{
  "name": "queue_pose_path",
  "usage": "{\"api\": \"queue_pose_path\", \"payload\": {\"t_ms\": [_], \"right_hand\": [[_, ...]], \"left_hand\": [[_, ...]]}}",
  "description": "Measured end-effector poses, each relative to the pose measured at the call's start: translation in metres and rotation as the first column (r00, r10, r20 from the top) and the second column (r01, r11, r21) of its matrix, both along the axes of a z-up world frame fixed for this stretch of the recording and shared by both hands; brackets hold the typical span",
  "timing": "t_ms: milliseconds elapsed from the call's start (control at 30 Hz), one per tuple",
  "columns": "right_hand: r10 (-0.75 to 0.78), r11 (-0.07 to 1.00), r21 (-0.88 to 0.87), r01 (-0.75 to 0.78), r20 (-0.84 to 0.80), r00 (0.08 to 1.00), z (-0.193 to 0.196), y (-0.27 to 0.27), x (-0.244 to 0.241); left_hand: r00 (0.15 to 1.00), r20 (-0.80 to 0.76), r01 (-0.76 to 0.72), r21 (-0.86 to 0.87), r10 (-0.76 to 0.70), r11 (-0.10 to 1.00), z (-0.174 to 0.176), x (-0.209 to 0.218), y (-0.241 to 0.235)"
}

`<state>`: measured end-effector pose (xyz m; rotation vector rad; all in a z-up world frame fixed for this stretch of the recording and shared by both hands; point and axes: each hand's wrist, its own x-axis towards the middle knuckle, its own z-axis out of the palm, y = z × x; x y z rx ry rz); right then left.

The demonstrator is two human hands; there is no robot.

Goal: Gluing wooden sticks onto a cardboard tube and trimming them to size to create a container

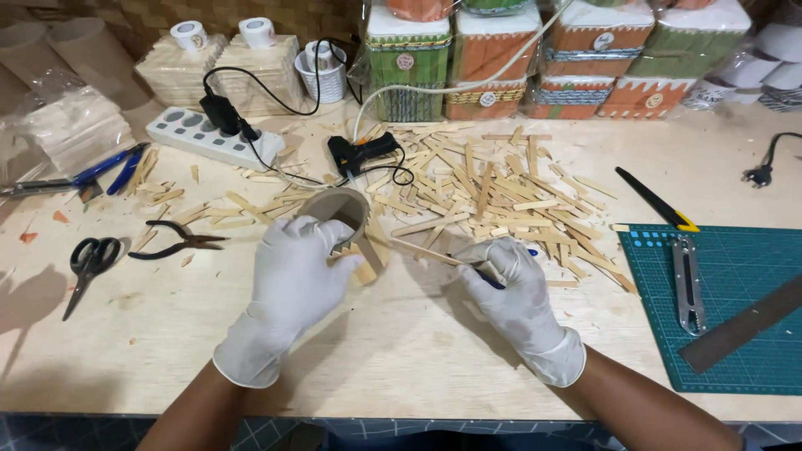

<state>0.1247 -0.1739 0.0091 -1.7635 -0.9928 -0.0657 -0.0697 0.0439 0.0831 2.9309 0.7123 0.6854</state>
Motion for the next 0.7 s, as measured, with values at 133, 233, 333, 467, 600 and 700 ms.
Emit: {"api": "queue_pose_path", "payload": {"t_ms": [133, 233, 333, 467, 600, 700], "right_hand": [[0.0, 1.0, -0.003, -0.001, -0.062, 0.998, 0.01, -0.001, -0.004], [0.011, 0.999, 0.04, -0.007, -0.107, 0.994, 0.016, 0.003, -0.008], [-0.021, 0.998, 0.05, 0.028, -0.133, 0.991, 0.012, 0.004, -0.005], [-0.068, 0.997, 0.015, 0.072, -0.164, 0.984, 0.014, 0.003, -0.001], [-0.024, 0.999, 0.036, 0.03, -0.165, 0.986, 0.012, 0.004, 0.0], [-0.019, 0.995, 0.096, 0.036, -0.17, 0.985, 0.028, 0.012, -0.014]], "left_hand": [[0.98, 0.168, 0.142, -0.201, -0.109, 0.969, -0.005, 0.026, -0.019], [0.947, 0.305, 0.214, -0.379, -0.097, 0.9, -0.015, 0.046, -0.034], [0.938, 0.346, 0.214, -0.505, -0.031, 0.836, -0.024, 0.058, -0.039], [0.903, 0.404, 0.22, -0.723, 0.143, 0.655, -0.043, 0.064, -0.033], [0.888, 0.429, 0.266, -0.773, 0.166, 0.576, -0.051, 0.059, -0.02], [0.876, 0.451, 0.294, -0.777, 0.168, 0.556, -0.053, 0.054, -0.018]]}}
